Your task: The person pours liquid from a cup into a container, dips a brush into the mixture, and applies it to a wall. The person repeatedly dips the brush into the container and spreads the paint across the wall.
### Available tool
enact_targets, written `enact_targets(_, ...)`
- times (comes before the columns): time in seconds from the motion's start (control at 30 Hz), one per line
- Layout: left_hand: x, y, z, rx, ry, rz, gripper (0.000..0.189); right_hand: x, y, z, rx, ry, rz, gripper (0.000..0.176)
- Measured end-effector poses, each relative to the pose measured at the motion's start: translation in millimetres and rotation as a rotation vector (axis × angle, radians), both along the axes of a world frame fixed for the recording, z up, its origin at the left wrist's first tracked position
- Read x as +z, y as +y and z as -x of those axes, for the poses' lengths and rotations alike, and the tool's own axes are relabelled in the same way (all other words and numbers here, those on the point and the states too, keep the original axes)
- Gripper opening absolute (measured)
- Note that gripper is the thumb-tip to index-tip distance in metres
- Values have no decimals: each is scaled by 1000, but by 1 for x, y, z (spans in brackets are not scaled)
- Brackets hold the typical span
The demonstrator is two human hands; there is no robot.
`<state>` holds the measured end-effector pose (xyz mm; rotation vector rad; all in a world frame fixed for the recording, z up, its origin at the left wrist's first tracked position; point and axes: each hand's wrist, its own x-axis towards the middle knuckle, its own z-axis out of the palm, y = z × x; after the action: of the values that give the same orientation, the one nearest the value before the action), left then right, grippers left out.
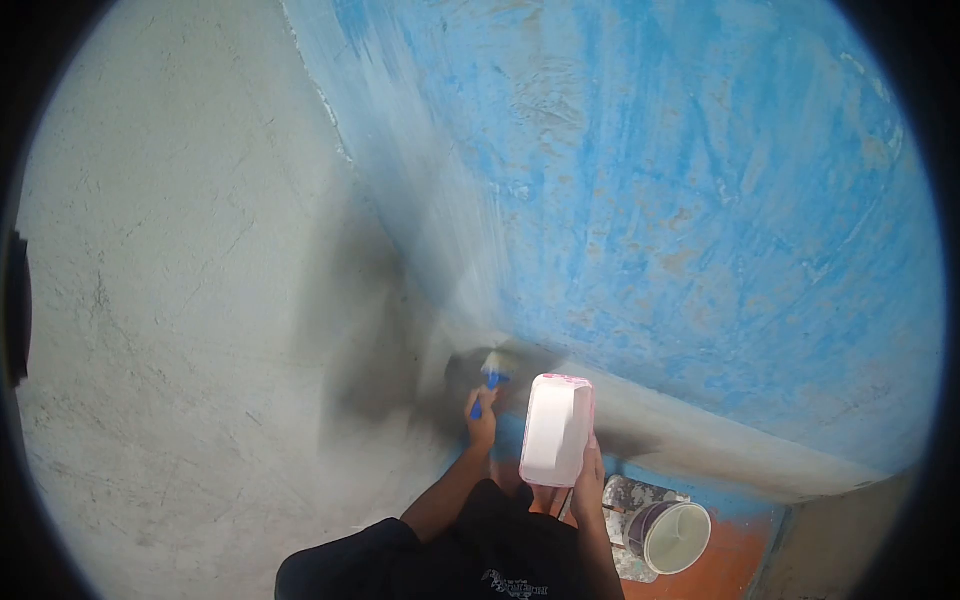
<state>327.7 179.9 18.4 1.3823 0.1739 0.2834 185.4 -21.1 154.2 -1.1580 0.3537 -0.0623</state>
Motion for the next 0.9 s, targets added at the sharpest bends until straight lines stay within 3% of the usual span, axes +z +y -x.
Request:
enact_targets(0.13,16,-2,-8,0,94,126,32,10,-6,2,-34,-10,-37,59)
enact_targets(0.2,68,-8,-34,-15,57,322,32,9,-11,5,-29,0,-34,58)
enact_targets(0.3,203,-8,-54,-44,-57,192,32,-1,-17,4,-33,17,-49,58)
enact_targets(0.4,297,5,-38,-48,-247,171,30,9,-14,1,-25,8,-57,58)
enact_targets(0.5,322,19,-35,-52,-471,236,29,13,-10,-2,-6,6,-67,59)
enact_targets(0.6,292,17,-41,-49,-532,248,29,15,-7,-6,18,19,-75,59)
enact_targets(0.77,107,-2,-37,-90,-284,121,31,7,-6,-4,18,30,-39,61)
enact_targets(0.83,55,-7,-21,-51,-144,157,30,11,-6,-10,8,24,-19,61)
enact_targets(0.9,21,-3,-14,-30,-64,37,30,22,-4,-7,8,26,-22,61)
